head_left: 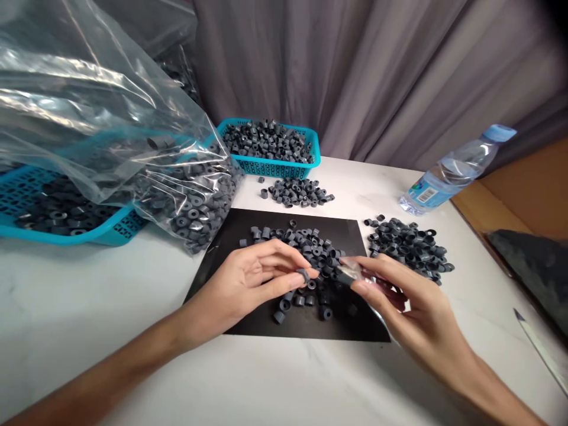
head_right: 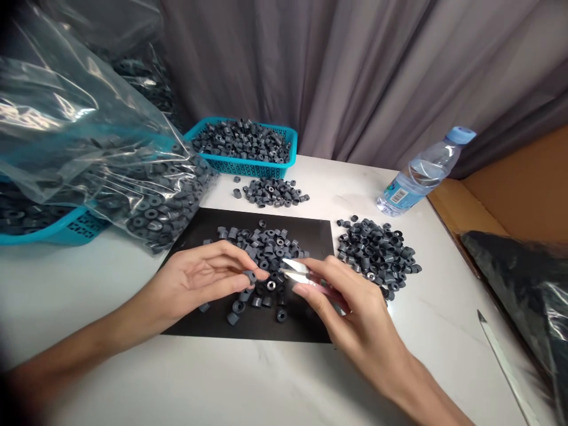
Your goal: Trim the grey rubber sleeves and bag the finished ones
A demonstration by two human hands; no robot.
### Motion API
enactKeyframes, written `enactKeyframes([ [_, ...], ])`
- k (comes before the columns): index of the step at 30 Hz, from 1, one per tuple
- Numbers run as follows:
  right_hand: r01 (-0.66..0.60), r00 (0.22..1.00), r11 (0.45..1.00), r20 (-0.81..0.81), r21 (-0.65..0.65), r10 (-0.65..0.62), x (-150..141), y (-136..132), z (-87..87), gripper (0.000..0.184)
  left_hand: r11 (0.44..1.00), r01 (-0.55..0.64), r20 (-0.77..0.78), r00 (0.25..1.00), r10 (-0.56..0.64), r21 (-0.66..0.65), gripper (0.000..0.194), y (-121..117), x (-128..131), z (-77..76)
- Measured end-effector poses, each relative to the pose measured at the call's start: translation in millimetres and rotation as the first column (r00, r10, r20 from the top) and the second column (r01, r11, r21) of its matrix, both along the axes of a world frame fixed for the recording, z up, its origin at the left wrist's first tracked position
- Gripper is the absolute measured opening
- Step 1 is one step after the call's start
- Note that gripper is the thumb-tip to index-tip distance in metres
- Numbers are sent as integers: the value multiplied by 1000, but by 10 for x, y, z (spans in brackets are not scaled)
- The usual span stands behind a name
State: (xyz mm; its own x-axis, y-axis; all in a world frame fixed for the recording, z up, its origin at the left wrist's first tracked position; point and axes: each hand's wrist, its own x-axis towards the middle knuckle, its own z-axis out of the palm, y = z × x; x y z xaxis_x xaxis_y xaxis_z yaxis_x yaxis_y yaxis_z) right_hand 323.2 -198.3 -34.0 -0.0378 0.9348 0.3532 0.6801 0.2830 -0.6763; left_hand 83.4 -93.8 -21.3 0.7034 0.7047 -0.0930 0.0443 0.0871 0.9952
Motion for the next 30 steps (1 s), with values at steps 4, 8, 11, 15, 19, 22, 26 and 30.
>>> enactKeyframes([
  [4, -100, 995, 994, 5, 53, 100, -33, -24, -58, 38, 998, -3, 3, 1000, 3, -59, 15, -16, 8, -13],
  [8, -172, 985, 981, -3, 88, 173, -65, -33, -104, 42, 993, -13, -16, 1000, 11, -116, 16, -47, 27, 1],
  [11, -173, 985, 979, 16, 107, 172, -72, -24, -127, 43, 984, -17, -16, 1000, 15, -176, 17, -77, 46, 19],
  [15, -159, 987, 976, 33, 152, 155, -72, -25, -140, 44, 984, -38, 22, 999, 43, -173, 16, -111, 62, 4],
  [19, -151, 988, 970, 73, 192, 140, -80, -25, -148, 42, 983, -31, 22, 999, 36, -180, 15, -130, 61, -21],
  [22, -154, 984, 964, 124, 216, 129, -90, -12, -147, 42, 981, -18, 43, 999, 27, -192, 15, -133, 61, -27],
  [26, -160, 973, 953, 202, 256, 109, -102, -3, -144, 41, 980, -3, 58, 998, 15, -198, 15, -141, 64, -29],
  [30, -153, 962, 947, 263, 281, 77, -103, -23, -152, 43, 974, 4, 58, 998, 10, -226, 16, -154, 71, -28],
])
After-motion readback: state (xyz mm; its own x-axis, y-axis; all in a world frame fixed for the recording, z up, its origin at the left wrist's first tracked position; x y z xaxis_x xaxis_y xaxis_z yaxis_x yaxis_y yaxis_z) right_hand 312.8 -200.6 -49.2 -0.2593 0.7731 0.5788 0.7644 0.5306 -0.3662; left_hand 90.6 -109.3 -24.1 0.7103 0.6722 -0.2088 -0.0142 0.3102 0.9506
